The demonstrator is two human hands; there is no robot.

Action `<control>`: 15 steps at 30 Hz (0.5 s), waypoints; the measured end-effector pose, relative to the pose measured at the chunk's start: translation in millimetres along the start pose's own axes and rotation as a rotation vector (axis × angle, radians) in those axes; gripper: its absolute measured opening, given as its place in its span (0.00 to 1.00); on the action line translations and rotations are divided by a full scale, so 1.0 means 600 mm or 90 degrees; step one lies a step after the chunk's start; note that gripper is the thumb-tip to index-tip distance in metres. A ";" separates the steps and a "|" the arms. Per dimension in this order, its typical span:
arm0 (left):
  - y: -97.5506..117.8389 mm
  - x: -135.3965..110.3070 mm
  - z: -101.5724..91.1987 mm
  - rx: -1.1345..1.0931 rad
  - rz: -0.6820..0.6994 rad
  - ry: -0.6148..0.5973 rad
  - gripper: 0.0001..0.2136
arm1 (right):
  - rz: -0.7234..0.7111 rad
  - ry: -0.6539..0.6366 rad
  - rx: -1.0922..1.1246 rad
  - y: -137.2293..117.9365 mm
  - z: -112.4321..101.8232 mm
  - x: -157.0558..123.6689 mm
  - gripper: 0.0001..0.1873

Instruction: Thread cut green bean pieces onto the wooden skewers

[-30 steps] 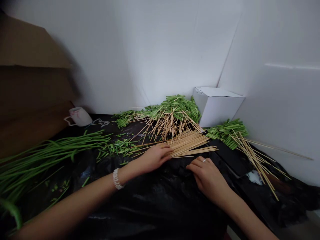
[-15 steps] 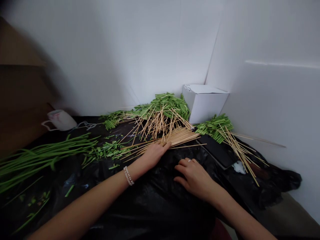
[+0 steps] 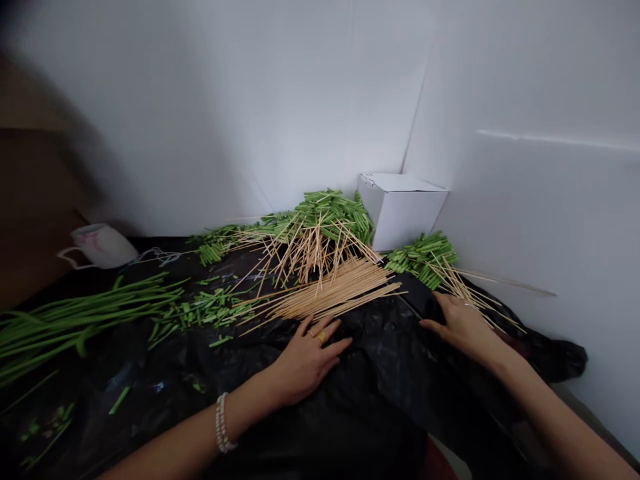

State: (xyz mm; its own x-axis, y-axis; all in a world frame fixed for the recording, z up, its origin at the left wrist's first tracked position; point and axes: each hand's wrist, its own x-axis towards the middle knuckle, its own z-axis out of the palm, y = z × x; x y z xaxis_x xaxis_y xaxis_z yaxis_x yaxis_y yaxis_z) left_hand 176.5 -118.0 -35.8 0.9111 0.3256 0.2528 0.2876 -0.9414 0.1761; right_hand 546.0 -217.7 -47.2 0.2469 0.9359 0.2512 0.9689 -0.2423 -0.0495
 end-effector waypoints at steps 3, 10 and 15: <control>-0.017 0.003 0.014 -0.009 -0.016 0.026 0.18 | 0.031 -0.028 -0.049 -0.005 0.004 0.002 0.37; -0.017 0.001 0.011 -0.024 -0.017 0.040 0.17 | 0.075 -0.039 -0.062 -0.014 -0.010 0.016 0.47; -0.018 0.002 0.010 -0.024 -0.018 0.043 0.17 | 0.095 0.046 -0.038 -0.029 -0.014 0.015 0.46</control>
State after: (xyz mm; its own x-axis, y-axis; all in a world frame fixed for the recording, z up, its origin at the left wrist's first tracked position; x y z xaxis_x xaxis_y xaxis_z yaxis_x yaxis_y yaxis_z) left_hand 176.0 -108.4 -43.1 0.8802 0.3587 0.3108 0.3009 -0.9281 0.2192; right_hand 531.4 -207.4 -36.0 0.3838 0.8681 0.3149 0.9186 -0.3938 -0.0339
